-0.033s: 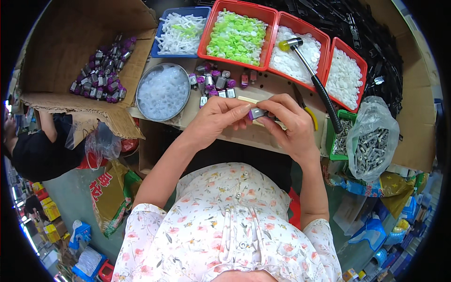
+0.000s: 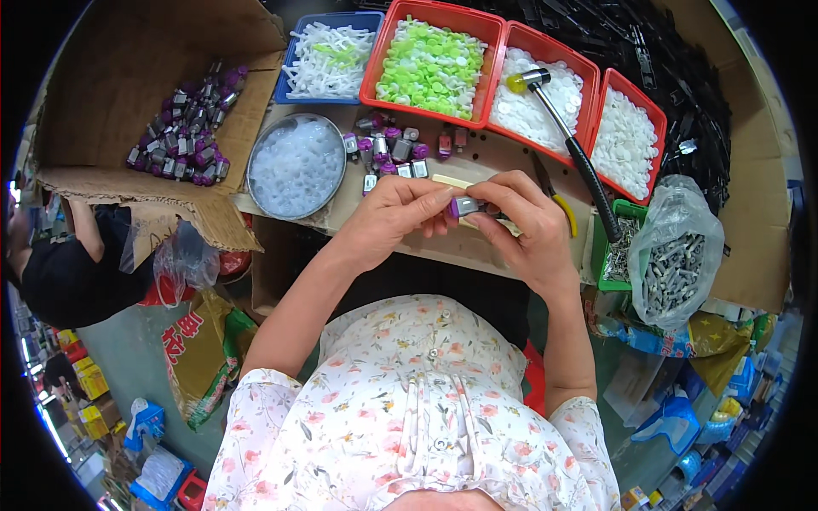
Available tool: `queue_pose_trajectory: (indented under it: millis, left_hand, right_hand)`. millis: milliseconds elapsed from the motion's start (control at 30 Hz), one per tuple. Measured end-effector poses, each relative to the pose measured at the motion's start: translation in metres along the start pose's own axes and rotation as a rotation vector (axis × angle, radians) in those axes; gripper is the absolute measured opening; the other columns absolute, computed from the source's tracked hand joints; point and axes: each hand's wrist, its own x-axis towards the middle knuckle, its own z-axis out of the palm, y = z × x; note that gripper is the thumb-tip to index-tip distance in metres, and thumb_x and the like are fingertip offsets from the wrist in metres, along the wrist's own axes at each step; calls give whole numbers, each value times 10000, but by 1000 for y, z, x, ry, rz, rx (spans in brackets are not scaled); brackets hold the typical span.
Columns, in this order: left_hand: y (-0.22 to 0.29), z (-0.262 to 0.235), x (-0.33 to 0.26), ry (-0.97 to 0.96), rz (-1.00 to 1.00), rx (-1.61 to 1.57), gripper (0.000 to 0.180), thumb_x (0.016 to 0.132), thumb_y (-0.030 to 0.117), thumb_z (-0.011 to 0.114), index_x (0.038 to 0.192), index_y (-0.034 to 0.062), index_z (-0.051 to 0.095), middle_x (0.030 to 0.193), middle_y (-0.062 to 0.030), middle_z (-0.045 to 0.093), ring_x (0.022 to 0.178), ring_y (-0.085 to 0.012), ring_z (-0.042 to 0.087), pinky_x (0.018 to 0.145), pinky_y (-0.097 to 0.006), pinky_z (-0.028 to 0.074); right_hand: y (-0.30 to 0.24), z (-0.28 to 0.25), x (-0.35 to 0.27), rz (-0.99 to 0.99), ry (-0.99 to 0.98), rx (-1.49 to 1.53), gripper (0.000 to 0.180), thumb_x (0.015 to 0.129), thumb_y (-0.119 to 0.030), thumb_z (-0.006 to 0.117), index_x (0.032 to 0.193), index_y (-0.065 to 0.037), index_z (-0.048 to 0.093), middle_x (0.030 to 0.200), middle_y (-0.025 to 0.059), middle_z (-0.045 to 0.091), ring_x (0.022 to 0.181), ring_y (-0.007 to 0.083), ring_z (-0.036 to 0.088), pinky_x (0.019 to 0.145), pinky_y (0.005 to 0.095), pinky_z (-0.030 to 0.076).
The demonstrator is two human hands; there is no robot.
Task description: Assembling small plastic and metal components for toys at a factory assembly station.
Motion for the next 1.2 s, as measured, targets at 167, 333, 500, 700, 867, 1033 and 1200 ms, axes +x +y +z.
queue_pose_trajectory:
  millis: [167, 333, 500, 700, 867, 1033, 1200]
  left_hand:
    - [-4, 13, -5, 165, 267, 79, 282, 968, 139, 663, 1212, 0, 688, 976, -55, 706, 859, -72, 636, 734, -196, 497]
    - [-4, 13, -7, 178, 196, 111, 234, 957, 121, 678, 1158, 3, 706, 932, -52, 717, 789, -79, 656, 662, -198, 508]
    - [-12, 11, -4, 202, 41, -118, 201, 952, 148, 689, 1073, -10, 717, 845, -54, 720, 657, -87, 640, 567, -203, 482]
    - [-14, 12, -5, 231, -24, -84, 216, 946, 167, 699, 1063, -13, 718, 822, -54, 715, 642, -83, 626, 538, -208, 463]
    - [-7, 10, -12, 518, 219, 208, 262, 952, 178, 695, 1145, 0, 711, 845, -50, 708, 662, -74, 612, 585, -200, 467]
    - [-12, 2, -17, 553, 379, 496, 257, 917, 115, 724, 1139, -15, 711, 897, -38, 683, 737, -69, 597, 636, -199, 457]
    - [-12, 6, -18, 538, 466, 754, 231, 885, 79, 736, 1092, -20, 716, 920, -74, 680, 730, -107, 577, 652, -244, 474]
  right_hand:
    - [-5, 2, 2, 187, -42, 136, 211, 818, -31, 744, 1012, 22, 678, 925, 106, 635, 756, 204, 640, 683, 295, 510]
    - [-7, 4, 1, 214, -19, 137, 214, 825, -68, 755, 1006, 16, 678, 902, 112, 639, 735, 201, 635, 658, 287, 501]
    - [-15, 12, -4, -54, 88, -216, 252, 793, -107, 785, 1013, -29, 690, 924, 95, 646, 782, 242, 642, 690, 336, 483]
    - [-8, 17, -8, -69, 67, -285, 271, 769, -91, 780, 1017, -49, 682, 954, 80, 646, 857, 265, 643, 731, 381, 458]
    - [15, 25, -3, 48, 29, -180, 241, 772, -92, 766, 981, -36, 661, 938, 89, 627, 858, 289, 633, 731, 389, 453]
    - [14, 26, 6, 28, -37, -220, 218, 782, -111, 752, 967, -43, 658, 908, 82, 580, 879, 280, 595, 717, 403, 429]
    - [7, 21, 13, 12, -110, -279, 218, 781, -119, 751, 964, -46, 660, 903, 75, 568, 895, 266, 587, 728, 394, 410]
